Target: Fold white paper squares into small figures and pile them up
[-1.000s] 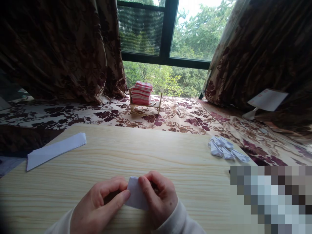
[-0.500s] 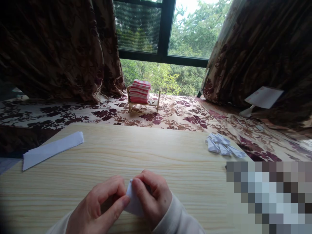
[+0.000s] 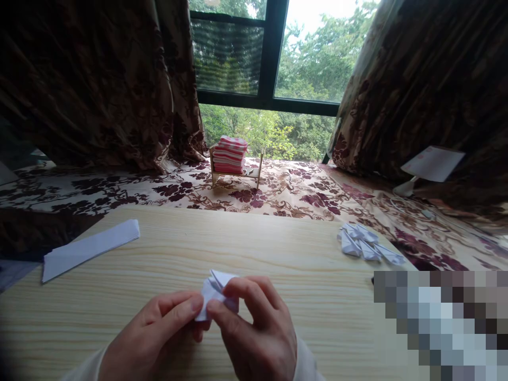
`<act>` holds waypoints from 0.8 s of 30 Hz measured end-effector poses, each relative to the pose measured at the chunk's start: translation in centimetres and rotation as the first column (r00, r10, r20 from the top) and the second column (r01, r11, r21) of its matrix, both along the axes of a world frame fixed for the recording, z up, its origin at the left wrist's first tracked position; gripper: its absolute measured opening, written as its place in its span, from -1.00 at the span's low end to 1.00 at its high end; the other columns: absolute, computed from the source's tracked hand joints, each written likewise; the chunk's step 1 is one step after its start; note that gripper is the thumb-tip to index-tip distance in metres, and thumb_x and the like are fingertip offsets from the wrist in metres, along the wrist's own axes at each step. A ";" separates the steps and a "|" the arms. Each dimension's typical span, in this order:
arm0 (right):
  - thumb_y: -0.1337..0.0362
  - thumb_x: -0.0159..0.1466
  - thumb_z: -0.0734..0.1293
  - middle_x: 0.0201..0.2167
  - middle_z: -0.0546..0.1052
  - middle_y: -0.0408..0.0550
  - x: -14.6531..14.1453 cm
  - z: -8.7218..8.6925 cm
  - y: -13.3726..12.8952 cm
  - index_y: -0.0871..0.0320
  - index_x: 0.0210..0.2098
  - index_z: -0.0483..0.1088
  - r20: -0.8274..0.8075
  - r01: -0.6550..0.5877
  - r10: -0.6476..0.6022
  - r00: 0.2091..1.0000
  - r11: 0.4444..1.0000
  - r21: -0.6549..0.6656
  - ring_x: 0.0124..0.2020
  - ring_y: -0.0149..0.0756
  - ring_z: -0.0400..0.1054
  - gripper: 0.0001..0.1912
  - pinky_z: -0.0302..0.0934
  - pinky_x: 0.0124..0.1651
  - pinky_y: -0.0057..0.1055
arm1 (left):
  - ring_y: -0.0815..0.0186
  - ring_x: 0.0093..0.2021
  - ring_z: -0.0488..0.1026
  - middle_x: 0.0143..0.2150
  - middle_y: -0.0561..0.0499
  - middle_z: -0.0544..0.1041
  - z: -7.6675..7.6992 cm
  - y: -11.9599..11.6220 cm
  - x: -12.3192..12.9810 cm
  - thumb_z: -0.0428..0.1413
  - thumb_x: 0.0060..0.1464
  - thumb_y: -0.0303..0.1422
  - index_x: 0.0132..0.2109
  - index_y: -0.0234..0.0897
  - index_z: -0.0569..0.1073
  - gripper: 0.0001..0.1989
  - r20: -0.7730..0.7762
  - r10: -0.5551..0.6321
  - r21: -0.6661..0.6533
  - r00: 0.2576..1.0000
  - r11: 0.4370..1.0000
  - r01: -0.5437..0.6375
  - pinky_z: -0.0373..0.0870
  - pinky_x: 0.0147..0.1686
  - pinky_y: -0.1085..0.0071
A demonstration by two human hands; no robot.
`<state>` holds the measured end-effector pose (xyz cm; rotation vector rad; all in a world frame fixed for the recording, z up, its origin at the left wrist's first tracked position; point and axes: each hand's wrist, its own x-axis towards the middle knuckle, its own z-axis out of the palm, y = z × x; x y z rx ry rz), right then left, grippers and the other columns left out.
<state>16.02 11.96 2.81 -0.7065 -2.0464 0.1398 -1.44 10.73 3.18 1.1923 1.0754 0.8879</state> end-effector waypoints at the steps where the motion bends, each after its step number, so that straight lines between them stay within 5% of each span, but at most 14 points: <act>1: 0.57 0.09 0.26 -0.27 0.38 0.02 0.0 -0.1 0.1 0.04 -0.09 0.37 0.007 -0.006 0.006 1.000 1.000 -0.007 -0.23 -0.25 0.26 -0.55 0.27 -0.26 -0.32 | 0.37 -0.46 0.25 -0.52 0.03 0.35 -0.2 0.1 -0.1 -0.03 0.05 -0.14 -0.46 -0.35 0.42 -0.64 0.015 0.013 -0.012 1.000 1.000 -0.013 0.22 -0.38 0.43; 6: 0.47 0.11 0.25 -0.26 0.38 0.06 0.0 -0.6 0.5 0.14 -0.09 0.32 -0.094 0.025 -0.044 0.995 0.980 -0.195 -0.24 -0.23 0.30 -0.65 0.30 -0.29 -0.33 | 0.38 -0.46 0.25 -0.56 0.05 0.32 -0.8 0.5 -0.4 0.00 0.04 -0.15 -0.49 -0.34 0.39 -0.66 -0.030 0.113 -0.053 0.993 0.992 -0.115 0.20 -0.39 0.44; 10: 0.46 0.11 0.25 -0.40 0.39 -0.04 -0.3 -1.0 0.6 0.15 -0.20 0.34 -0.150 -0.077 0.027 0.988 0.938 -0.338 -0.45 -0.37 0.30 -0.75 0.28 -0.43 -0.44 | 0.37 -0.46 0.26 -0.57 0.06 0.32 -0.8 0.6 -0.4 0.00 0.03 -0.15 -0.52 -0.34 0.39 -0.65 -0.040 0.104 -0.060 0.994 0.993 -0.106 0.21 -0.37 0.44; 17: 0.41 0.13 0.26 -0.53 0.35 -0.13 -0.8 -1.6 0.4 0.19 -0.31 0.34 -0.236 -0.078 -0.039 0.971 0.880 -0.468 -0.54 -0.43 0.24 -0.89 0.19 -0.48 -0.47 | 0.36 -0.45 0.28 -0.55 0.03 0.35 -0.7 0.6 -0.5 -0.02 0.04 -0.14 -0.50 -0.36 0.40 -0.63 -0.043 0.088 -0.069 0.995 0.994 -0.091 0.22 -0.37 0.43; 19: 0.36 0.14 0.26 -0.56 0.32 -0.15 -0.9 -1.5 0.3 0.19 -0.42 0.35 -0.260 -0.088 -0.061 0.964 0.848 -0.523 -0.56 -0.44 0.20 -0.96 0.15 -0.48 -0.47 | 0.36 -0.45 0.28 -0.55 0.03 0.34 -0.7 0.6 -0.4 -0.02 0.04 -0.14 -0.50 -0.36 0.41 -0.63 -0.027 0.082 -0.071 0.996 0.994 -0.084 0.23 -0.37 0.43; 24: 0.18 0.17 0.23 -0.61 0.31 -0.15 -1.1 -1.6 0.0 0.19 -0.54 0.31 -0.290 -0.102 -0.142 0.947 0.719 -0.687 -0.55 -0.42 0.17 -0.76 0.08 -0.48 -0.47 | 0.37 -0.49 0.28 -0.56 0.03 0.35 -0.6 0.6 -0.1 0.00 0.02 -0.14 -0.50 -0.38 0.41 -0.64 0.057 0.059 -0.119 0.997 0.992 -0.052 0.23 -0.40 0.42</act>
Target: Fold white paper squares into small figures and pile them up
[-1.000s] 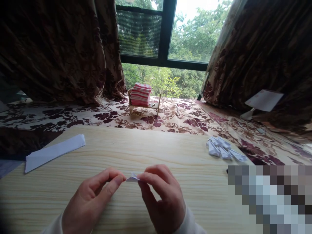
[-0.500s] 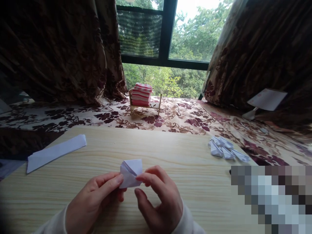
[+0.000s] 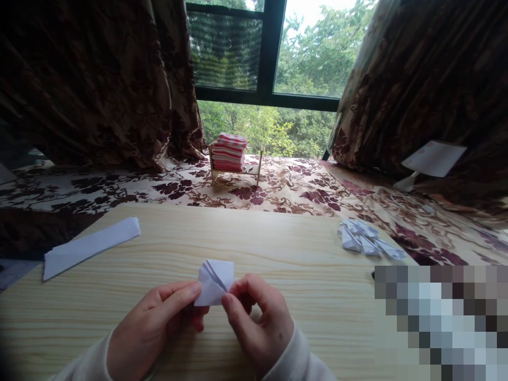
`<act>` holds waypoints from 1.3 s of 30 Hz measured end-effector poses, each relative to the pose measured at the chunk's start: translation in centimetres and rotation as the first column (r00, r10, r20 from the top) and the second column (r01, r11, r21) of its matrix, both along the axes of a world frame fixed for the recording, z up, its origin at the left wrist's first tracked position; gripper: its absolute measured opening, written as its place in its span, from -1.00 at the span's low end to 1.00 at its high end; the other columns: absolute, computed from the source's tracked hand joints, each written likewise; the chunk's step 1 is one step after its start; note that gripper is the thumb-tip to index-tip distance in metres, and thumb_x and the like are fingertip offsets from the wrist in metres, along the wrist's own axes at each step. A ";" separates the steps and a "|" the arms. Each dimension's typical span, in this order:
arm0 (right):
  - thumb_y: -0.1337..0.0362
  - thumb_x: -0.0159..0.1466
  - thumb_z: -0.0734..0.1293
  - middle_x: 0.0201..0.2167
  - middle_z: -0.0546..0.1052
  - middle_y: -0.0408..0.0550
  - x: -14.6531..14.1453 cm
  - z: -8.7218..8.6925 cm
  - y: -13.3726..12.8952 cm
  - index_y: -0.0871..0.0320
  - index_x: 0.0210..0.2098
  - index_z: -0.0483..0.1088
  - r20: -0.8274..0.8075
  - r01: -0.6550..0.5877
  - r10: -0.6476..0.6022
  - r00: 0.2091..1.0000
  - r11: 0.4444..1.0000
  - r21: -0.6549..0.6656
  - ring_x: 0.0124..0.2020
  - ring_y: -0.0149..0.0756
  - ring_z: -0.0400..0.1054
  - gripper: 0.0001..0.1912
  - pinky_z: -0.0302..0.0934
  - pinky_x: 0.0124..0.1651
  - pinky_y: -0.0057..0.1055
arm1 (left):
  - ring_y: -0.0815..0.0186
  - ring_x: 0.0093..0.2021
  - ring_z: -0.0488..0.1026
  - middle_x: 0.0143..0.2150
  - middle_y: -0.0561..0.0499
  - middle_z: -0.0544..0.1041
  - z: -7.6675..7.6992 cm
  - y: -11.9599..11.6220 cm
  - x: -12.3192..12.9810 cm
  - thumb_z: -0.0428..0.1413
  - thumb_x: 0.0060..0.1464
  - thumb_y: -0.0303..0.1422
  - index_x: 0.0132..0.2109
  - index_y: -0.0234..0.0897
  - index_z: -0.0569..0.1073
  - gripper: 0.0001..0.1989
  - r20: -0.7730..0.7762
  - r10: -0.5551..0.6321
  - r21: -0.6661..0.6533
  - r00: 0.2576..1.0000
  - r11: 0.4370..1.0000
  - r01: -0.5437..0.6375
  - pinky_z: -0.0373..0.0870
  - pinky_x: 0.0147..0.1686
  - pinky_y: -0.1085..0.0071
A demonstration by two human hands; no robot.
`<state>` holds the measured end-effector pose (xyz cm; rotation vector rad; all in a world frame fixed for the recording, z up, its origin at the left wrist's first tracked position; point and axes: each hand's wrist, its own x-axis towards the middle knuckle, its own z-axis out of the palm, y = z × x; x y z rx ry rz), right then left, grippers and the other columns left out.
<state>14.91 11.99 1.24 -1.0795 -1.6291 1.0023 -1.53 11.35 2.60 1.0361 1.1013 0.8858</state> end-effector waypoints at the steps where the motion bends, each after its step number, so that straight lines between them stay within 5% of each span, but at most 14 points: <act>1: 0.16 0.18 0.22 -0.61 0.32 -0.15 0.0 -0.1 0.0 0.19 -0.54 0.31 -0.009 -0.002 0.002 1.000 0.999 -0.037 -0.55 -0.42 0.17 -0.74 0.08 -0.48 -0.47 | 0.37 -0.50 0.28 -0.55 0.02 0.35 0.0 0.0 0.1 0.02 0.00 -0.14 -0.50 -0.39 0.41 -0.64 0.029 0.004 -0.022 1.000 1.000 -0.003 0.23 -0.42 0.42; 6: 0.10 0.19 0.21 -0.61 0.32 -0.15 -0.1 -0.4 0.0 0.19 -0.53 0.31 -0.042 -0.002 -0.002 0.999 0.995 -0.101 -0.53 -0.41 0.17 -0.70 0.07 -0.46 -0.47 | 0.39 -0.53 0.27 -0.52 0.01 0.36 -0.2 -0.1 0.2 0.07 -0.05 -0.14 -0.50 -0.41 0.42 -0.65 0.131 0.033 -0.095 0.991 0.995 -0.020 0.24 -0.46 0.42; 13: 0.08 0.14 0.26 -0.60 0.30 -0.20 -0.3 0.1 0.2 0.17 -0.42 0.32 -0.189 0.101 -0.136 0.972 0.977 -0.188 -0.57 -0.46 0.13 -0.74 0.06 -0.51 -0.52 | 0.39 -0.51 0.29 -0.56 0.04 0.39 0.0 -0.1 0.0 0.04 -0.01 -0.14 -0.49 -0.37 0.41 -0.66 -0.123 -0.032 0.003 0.992 0.999 0.033 0.18 -0.40 0.44; 18: 0.01 0.16 0.22 -0.69 0.22 -0.21 -0.2 0.2 0.2 0.21 -0.53 0.33 -0.127 -0.011 -0.028 0.992 0.954 -0.299 -0.63 -0.48 0.09 -0.63 -0.01 -0.57 -0.52 | 0.37 -0.49 0.26 -0.60 0.06 0.36 0.5 -0.3 0.3 0.01 0.00 -0.17 -0.51 -0.34 0.42 -0.68 -0.258 -0.063 0.056 0.964 0.995 0.080 0.14 -0.41 0.44; 27: 0.03 0.21 0.16 -0.62 0.25 -0.15 -0.5 -0.2 0.0 0.18 -0.63 0.21 -0.034 -0.013 0.012 0.999 0.999 -0.050 -0.55 -0.42 0.11 -0.60 0.05 -0.49 -0.49 | 0.41 -0.52 0.21 -0.59 0.07 0.32 1.2 -0.8 1.3 0.05 -0.07 -0.25 -0.55 -0.33 0.46 -0.74 -0.209 -0.054 0.101 0.976 0.992 0.076 0.15 -0.50 0.50; 33: 0.08 0.22 0.15 -0.66 0.22 -0.18 -0.6 -1.1 0.1 0.20 -0.62 0.26 0.005 -0.063 0.063 0.998 0.998 -0.026 -0.59 -0.46 0.06 -0.61 -0.02 -0.55 -0.50 | 0.44 -0.54 0.24 -0.57 0.09 0.36 1.2 -0.5 1.0 0.11 -0.11 -0.17 -0.45 -0.34 0.44 -0.73 -0.112 0.130 0.082 0.985 0.989 -0.121 0.20 -0.51 0.52; 39: 0.12 0.21 0.19 -0.71 0.14 -0.24 -0.7 -0.6 -0.2 0.19 -0.65 0.20 -0.045 -0.057 0.055 0.997 0.998 -0.040 -0.64 -0.50 0.00 -0.62 -0.09 -0.58 -0.51 | 0.47 -0.59 0.20 -0.64 0.11 0.31 1.0 -1.1 1.3 0.09 -0.06 -0.17 -0.52 -0.34 0.39 -0.70 -0.105 0.131 0.153 0.986 0.982 -0.114 0.15 -0.57 0.55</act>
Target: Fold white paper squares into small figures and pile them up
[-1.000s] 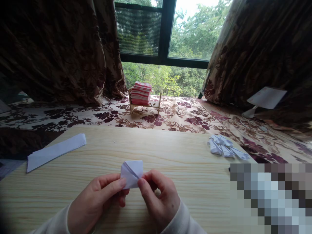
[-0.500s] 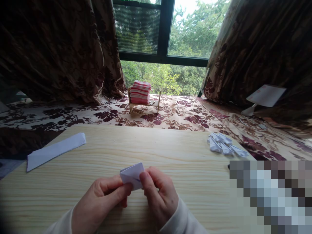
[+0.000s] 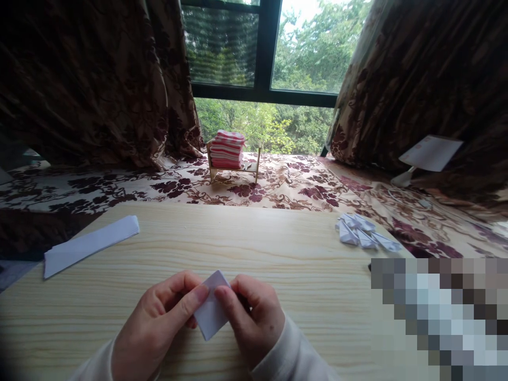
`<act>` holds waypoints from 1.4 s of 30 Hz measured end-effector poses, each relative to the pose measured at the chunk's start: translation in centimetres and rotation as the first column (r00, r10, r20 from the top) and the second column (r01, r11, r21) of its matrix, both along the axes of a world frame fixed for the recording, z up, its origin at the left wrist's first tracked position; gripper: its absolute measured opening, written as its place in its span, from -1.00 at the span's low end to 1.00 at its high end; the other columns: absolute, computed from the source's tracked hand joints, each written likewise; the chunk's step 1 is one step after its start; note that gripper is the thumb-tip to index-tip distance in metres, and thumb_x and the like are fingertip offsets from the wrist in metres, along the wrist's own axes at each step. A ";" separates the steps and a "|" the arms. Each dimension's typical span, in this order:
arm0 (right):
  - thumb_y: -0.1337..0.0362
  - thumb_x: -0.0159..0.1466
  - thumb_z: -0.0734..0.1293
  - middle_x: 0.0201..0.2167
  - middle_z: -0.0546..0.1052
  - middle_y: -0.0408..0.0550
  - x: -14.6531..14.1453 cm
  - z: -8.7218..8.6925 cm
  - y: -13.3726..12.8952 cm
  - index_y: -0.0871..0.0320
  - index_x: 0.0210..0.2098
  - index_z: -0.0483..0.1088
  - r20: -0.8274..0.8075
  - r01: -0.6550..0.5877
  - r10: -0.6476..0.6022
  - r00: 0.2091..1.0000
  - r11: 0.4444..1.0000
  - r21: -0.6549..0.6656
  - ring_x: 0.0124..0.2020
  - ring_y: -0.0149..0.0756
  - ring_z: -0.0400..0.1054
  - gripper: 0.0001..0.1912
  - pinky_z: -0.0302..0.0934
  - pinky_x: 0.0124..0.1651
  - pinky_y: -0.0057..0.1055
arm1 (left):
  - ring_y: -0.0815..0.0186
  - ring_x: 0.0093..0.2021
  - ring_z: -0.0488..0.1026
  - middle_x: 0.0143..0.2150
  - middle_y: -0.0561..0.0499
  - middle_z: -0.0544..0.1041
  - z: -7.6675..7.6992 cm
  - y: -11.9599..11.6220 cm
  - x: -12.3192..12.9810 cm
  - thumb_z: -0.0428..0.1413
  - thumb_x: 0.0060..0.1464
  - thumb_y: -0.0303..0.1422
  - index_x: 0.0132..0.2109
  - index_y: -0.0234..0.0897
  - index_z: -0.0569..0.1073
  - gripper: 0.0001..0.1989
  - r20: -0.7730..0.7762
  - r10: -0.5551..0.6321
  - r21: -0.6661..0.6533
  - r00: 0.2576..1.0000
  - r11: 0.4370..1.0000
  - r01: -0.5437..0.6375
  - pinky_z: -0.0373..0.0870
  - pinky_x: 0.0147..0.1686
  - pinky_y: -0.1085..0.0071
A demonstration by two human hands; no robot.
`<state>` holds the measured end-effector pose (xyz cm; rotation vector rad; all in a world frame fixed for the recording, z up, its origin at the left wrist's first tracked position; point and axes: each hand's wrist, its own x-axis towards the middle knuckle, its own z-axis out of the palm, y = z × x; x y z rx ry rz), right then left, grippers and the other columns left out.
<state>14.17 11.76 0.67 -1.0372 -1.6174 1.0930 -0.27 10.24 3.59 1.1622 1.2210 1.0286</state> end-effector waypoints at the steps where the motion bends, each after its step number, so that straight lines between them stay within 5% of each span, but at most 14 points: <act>1: 0.13 0.22 0.18 -0.71 0.13 -0.24 0.0 0.2 -0.1 0.19 -0.66 0.18 -0.006 0.007 -0.007 1.000 1.000 0.019 -0.64 -0.51 0.00 -0.62 -0.09 -0.58 -0.51 | 0.48 -0.60 0.18 -0.65 0.12 0.28 0.0 -0.1 0.0 0.08 -0.05 -0.16 -0.53 -0.33 0.38 -0.70 -0.007 -0.005 0.012 1.000 1.000 0.005 0.14 -0.58 0.56; 8: 0.16 0.27 0.10 -0.70 0.12 -0.24 -0.2 0.2 -0.2 0.18 -0.65 0.12 0.000 0.065 -0.065 0.998 0.995 0.075 -0.65 -0.52 0.01 -0.60 -0.09 -0.59 -0.51 | 0.45 -0.57 0.23 -0.61 0.09 0.32 -0.3 -0.1 -0.4 0.00 0.03 -0.19 -0.48 -0.33 0.41 -0.69 0.004 -0.078 0.049 0.997 0.996 0.078 0.19 -0.54 0.54; 16: 0.08 0.22 0.16 -0.72 0.07 -0.26 -0.4 0.5 -0.1 0.16 -0.67 0.10 -0.030 0.080 -0.082 0.996 0.995 -0.062 -0.65 -0.52 -0.04 -0.59 -0.13 -0.60 -0.52 | 0.46 -0.61 0.13 -0.66 0.14 0.20 -0.2 -0.3 -0.1 0.01 0.01 -0.18 -0.56 -0.31 0.31 -0.68 -0.132 0.008 0.082 0.991 0.997 0.003 0.10 -0.60 0.54; 20: 0.13 0.28 0.08 -0.70 0.10 -0.25 -0.2 0.5 -0.3 0.15 -0.65 0.07 -0.005 0.056 -0.056 0.998 0.997 0.046 -0.66 -0.51 -0.01 -0.60 -0.09 -0.59 -0.50 | 0.43 -0.59 0.18 -0.65 0.11 0.24 0.0 0.0 -0.1 -0.02 0.03 -0.18 -0.50 -0.33 0.37 -0.69 -0.082 -0.084 0.018 0.993 0.996 0.086 0.14 -0.55 0.51; 25: 0.17 0.30 0.06 -0.69 0.10 -0.23 0.0 -0.2 -0.4 0.14 -0.64 0.05 0.169 -0.012 -0.014 0.985 0.988 0.155 -0.65 -0.49 0.00 -0.61 -0.10 -0.57 -0.47 | 0.45 -0.58 0.17 -0.62 0.11 0.27 -0.1 0.2 0.1 0.02 0.00 -0.18 -0.51 -0.33 0.35 -0.70 -0.057 -0.049 -0.024 0.997 0.999 0.048 0.12 -0.58 0.54; 32: 0.07 0.28 0.07 -0.71 0.06 -0.26 -0.5 -0.5 -0.2 0.14 -0.65 0.04 0.078 0.005 -0.005 0.997 1.000 -0.006 -0.65 -0.50 -0.03 -0.57 -0.10 -0.60 -0.51 | 0.44 -0.54 0.19 -0.59 0.09 0.28 -0.1 -0.2 0.2 0.02 0.02 -0.18 -0.50 -0.35 0.38 -0.69 -0.138 -0.114 0.049 0.984 0.991 0.122 0.15 -0.54 0.53; 38: 0.07 0.27 0.08 -0.71 0.08 -0.26 -0.6 -0.5 -0.2 0.14 -0.64 0.06 0.081 0.114 -0.117 0.990 0.993 0.034 -0.67 -0.50 -0.02 -0.58 -0.09 -0.59 -0.50 | 0.45 -0.59 0.20 -0.61 0.08 0.29 0.0 0.0 0.3 0.00 -0.01 -0.13 -0.50 -0.36 0.36 -0.66 -0.039 -0.174 -0.114 0.984 0.979 0.168 0.14 -0.58 0.52; 42: 0.04 0.27 0.06 -0.70 0.09 -0.24 -0.5 0.0 -0.3 0.14 -0.65 0.07 0.028 0.095 -0.094 0.995 0.995 -0.032 -0.64 -0.48 0.00 -0.56 -0.07 -0.58 -0.49 | 0.46 -0.62 0.17 -0.66 0.11 0.23 0.0 0.0 0.1 -0.01 0.00 -0.14 -0.52 -0.35 0.39 -0.65 -0.127 -0.125 -0.079 0.984 0.990 0.116 0.09 -0.60 0.52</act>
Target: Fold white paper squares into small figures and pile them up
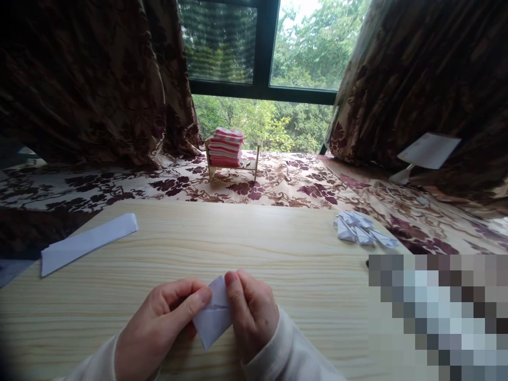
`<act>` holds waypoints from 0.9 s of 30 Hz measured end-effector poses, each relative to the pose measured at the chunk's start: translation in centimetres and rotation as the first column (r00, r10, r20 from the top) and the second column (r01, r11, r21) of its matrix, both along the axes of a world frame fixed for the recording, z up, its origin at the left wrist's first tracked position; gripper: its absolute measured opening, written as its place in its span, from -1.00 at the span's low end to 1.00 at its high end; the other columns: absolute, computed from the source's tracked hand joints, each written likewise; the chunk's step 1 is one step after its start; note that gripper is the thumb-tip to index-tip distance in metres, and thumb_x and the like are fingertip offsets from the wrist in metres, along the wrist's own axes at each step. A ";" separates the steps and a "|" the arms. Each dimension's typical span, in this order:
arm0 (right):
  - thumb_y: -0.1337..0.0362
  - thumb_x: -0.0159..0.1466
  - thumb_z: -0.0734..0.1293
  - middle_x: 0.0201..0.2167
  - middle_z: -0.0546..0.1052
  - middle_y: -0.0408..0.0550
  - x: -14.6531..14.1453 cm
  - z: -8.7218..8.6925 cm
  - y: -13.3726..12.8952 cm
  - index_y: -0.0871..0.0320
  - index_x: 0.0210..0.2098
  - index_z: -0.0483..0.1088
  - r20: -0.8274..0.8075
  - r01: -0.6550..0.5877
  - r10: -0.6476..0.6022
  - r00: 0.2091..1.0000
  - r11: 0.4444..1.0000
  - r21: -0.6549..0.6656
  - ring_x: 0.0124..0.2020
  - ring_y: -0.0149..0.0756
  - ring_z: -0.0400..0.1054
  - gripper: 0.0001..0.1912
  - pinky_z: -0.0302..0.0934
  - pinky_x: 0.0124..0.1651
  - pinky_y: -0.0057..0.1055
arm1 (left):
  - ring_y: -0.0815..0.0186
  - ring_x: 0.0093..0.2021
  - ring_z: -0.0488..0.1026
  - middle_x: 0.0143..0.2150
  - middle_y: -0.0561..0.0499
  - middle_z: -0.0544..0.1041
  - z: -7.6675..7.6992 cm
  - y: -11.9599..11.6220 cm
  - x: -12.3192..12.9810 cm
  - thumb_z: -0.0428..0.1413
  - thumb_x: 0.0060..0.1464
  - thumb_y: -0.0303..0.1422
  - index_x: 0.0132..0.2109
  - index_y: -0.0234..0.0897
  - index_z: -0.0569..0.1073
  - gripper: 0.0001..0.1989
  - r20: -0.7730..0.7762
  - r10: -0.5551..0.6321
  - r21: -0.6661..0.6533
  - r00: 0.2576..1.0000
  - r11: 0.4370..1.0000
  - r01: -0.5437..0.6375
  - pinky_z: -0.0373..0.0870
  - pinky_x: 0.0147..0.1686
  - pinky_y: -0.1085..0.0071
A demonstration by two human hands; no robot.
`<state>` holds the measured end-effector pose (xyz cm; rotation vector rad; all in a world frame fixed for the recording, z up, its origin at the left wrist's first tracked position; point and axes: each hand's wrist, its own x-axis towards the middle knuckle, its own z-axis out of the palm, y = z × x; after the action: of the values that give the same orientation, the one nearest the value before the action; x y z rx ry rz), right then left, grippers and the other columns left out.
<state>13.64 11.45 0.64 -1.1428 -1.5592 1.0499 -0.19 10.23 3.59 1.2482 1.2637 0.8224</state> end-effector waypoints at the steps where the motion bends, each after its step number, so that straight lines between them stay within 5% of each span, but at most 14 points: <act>1: 0.04 0.26 0.06 -0.70 0.10 -0.23 0.0 0.1 0.0 0.15 -0.66 0.08 -0.002 -0.026 0.026 1.000 1.000 -0.012 -0.64 -0.48 0.00 -0.55 -0.07 -0.57 -0.49 | 0.46 -0.62 0.15 -0.67 0.11 0.22 0.0 0.0 -0.1 0.00 0.00 -0.15 -0.52 -0.35 0.40 -0.65 -0.012 0.024 0.017 1.000 1.000 -0.024 0.08 -0.61 0.52; 7: 0.07 0.23 0.12 -0.71 0.09 -0.25 0.0 0.0 -0.3 0.16 -0.65 0.11 0.044 -0.079 0.078 0.996 0.997 0.009 -0.64 -0.50 -0.01 -0.59 -0.11 -0.58 -0.49 | 0.49 -0.67 0.09 -0.71 0.14 0.18 -0.5 0.0 -0.2 0.02 0.00 -0.14 -0.55 -0.33 0.37 -0.65 0.046 0.076 0.037 0.996 0.996 -0.078 0.01 -0.66 0.52; 14: 0.09 0.25 0.12 -0.69 0.07 -0.25 0.2 0.1 0.2 0.16 -0.65 0.11 -0.048 0.039 -0.038 0.998 0.999 0.029 -0.63 -0.50 -0.04 -0.59 -0.12 -0.58 -0.49 | 0.47 -0.62 0.18 -0.67 0.12 0.26 0.0 0.0 -0.2 0.01 -0.02 -0.19 -0.57 -0.33 0.34 -0.69 0.093 0.054 0.056 0.994 0.997 -0.059 0.14 -0.57 0.53; 21: 0.01 0.22 0.13 -0.69 0.04 -0.25 0.3 0.2 0.4 0.15 -0.65 0.09 -0.192 -0.025 0.005 0.981 0.994 -0.104 -0.66 -0.50 -0.08 -0.56 -0.15 -0.63 -0.50 | 0.49 -0.66 0.11 -0.72 0.15 0.20 0.1 0.3 -0.4 0.07 -0.09 -0.22 -0.61 -0.31 0.31 -0.71 0.038 0.117 0.030 0.992 0.993 -0.118 0.04 -0.63 0.52; 27: 0.05 0.19 0.18 -0.68 0.13 -0.23 0.5 -0.2 0.6 0.20 -0.61 0.23 -0.057 -0.050 0.049 0.997 0.999 -0.019 -0.62 -0.49 0.00 -0.61 -0.08 -0.57 -0.50 | 0.46 -0.60 0.22 -0.64 0.11 0.32 -0.2 0.7 -0.6 0.09 -0.09 -0.25 -0.53 -0.33 0.39 -0.78 0.173 0.078 -0.015 0.982 0.997 -0.077 0.18 -0.54 0.53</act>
<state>14.16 12.01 0.49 -1.0839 -1.5421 1.1234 -0.82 10.90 3.36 1.1011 1.1791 0.9601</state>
